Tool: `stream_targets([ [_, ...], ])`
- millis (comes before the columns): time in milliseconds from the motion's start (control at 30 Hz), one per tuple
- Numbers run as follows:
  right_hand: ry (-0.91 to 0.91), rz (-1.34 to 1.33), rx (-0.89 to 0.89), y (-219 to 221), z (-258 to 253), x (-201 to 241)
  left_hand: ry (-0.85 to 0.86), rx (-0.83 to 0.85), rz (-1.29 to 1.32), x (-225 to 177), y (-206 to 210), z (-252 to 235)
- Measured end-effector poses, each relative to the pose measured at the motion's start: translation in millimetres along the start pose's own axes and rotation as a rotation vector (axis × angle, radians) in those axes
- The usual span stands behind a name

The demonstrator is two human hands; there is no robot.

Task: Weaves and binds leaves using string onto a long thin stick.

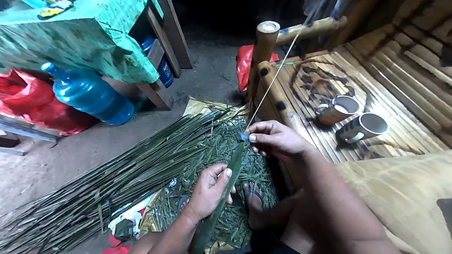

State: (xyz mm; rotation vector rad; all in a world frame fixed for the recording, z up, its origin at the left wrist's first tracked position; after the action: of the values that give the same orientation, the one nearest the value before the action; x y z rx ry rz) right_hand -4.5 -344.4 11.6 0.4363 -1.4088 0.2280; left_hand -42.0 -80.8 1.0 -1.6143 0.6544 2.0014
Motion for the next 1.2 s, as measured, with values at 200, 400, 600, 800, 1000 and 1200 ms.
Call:
stream_targets([
  [200,-0.021,-0.05,-0.336,-14,2,7,-0.012,-0.017,-0.037,2,1,2],
  [400,-0.066,-0.047,0.08,-1,-3,-8,-0.121,0.132,0.296,6,-7,-2],
  [600,-0.126,-0.077,-0.288,-15,1,2,-0.204,0.235,0.455,13,-9,-1],
  [800,-0.028,-0.054,-0.076,-11,1,0,-0.194,0.188,0.379,14,-8,-5],
  [1000,-0.046,-0.1,-0.487,-18,-1,0,-0.218,0.097,0.246,11,-6,-5],
  [1200,-0.118,-0.269,-0.609,-23,-9,0,-0.207,0.179,0.358,13,-6,-5],
])
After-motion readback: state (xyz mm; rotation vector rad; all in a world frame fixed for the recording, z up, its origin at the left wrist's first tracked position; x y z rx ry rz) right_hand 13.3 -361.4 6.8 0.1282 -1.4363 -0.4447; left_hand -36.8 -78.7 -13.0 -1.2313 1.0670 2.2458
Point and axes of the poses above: each hand's wrist, its own z-axis away from the middle knuckle, its own y-axis out of the palm, x = y × z, the point moved 1 cm from there along -z, towards the middle knuckle, and after that the axes turned 4 degrees about x, right-handed, at the moved point
